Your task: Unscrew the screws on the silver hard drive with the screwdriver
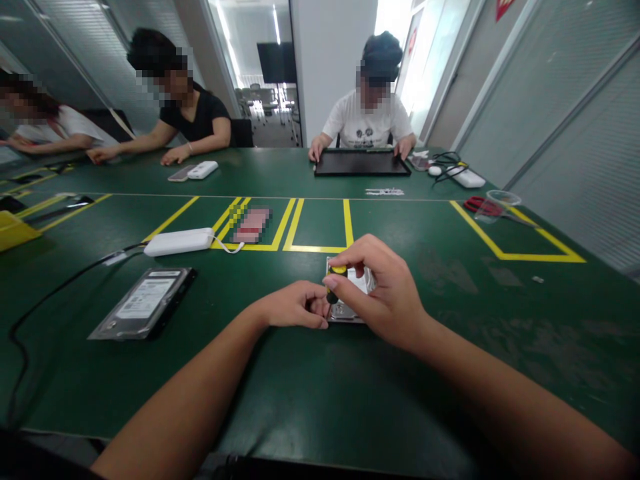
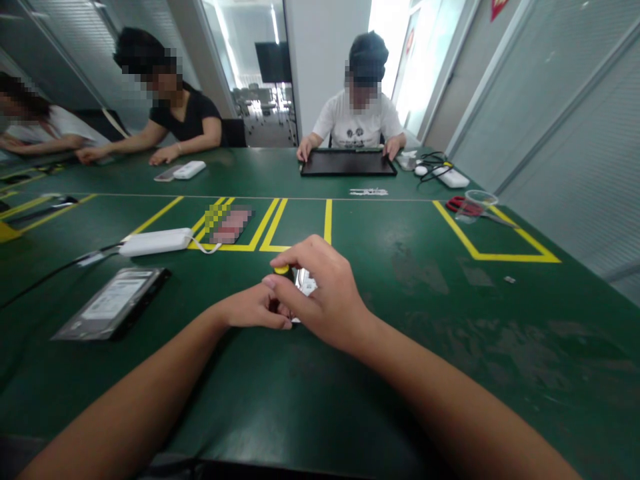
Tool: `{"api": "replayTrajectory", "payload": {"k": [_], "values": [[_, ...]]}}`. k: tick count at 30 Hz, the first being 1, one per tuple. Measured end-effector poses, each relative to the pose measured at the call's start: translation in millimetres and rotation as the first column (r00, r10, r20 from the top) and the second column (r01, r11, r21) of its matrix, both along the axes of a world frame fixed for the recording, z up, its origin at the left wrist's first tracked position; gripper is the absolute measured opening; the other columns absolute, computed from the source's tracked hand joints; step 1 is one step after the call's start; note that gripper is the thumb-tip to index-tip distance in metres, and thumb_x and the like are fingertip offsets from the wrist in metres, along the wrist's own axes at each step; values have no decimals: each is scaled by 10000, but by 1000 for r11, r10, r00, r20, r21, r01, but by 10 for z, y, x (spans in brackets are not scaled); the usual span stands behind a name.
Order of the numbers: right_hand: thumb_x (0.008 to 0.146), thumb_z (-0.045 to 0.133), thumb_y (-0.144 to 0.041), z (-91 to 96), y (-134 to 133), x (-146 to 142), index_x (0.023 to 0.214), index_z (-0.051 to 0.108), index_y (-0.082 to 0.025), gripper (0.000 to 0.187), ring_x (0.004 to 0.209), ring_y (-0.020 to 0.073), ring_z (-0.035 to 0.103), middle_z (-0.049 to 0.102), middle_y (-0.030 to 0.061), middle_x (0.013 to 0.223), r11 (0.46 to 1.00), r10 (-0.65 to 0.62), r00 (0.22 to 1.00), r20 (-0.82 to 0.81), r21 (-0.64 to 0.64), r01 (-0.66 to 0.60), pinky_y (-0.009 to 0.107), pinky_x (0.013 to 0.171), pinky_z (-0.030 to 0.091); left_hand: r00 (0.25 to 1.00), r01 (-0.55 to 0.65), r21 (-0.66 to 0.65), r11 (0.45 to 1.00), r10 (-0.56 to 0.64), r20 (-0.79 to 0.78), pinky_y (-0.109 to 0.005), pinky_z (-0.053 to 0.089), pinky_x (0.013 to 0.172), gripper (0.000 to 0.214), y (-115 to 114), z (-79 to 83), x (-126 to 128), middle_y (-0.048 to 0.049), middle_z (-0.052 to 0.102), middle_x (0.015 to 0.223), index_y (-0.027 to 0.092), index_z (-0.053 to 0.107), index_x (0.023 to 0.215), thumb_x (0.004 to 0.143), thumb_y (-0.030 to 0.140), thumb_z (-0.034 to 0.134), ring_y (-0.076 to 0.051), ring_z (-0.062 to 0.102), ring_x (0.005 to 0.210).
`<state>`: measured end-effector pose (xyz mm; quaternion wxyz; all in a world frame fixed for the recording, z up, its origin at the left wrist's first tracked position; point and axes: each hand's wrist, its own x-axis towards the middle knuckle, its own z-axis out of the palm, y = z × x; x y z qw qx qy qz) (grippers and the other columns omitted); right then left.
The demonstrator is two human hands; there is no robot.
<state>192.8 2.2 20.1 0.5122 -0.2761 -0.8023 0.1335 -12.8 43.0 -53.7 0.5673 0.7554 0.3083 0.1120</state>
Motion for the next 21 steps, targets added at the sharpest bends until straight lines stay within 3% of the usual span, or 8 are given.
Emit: {"api": "replayTrajectory", "payload": {"k": [8,21], "values": [[864,676,-213,43,-4,14,949,654,-194,89,758,137,541,636,10,853,999,-14,1000,3,-36,14,292,688,439,1000,3,-8,1000,-3,15,-233,430,625,208,7,-38,-24,26,581,708,148,617,821,761,289,758,-109,539,659],[899,639,-233,84,-53,28,996,656,-203,103,876,174,641,705,37,940,998,39,995,91,45,-43,334,788,505,1000,-19,9,1000,19,10,-229,440,630,172,-13,6,-16,15,614,716,137,622,770,756,244,755,-115,572,680]]}}
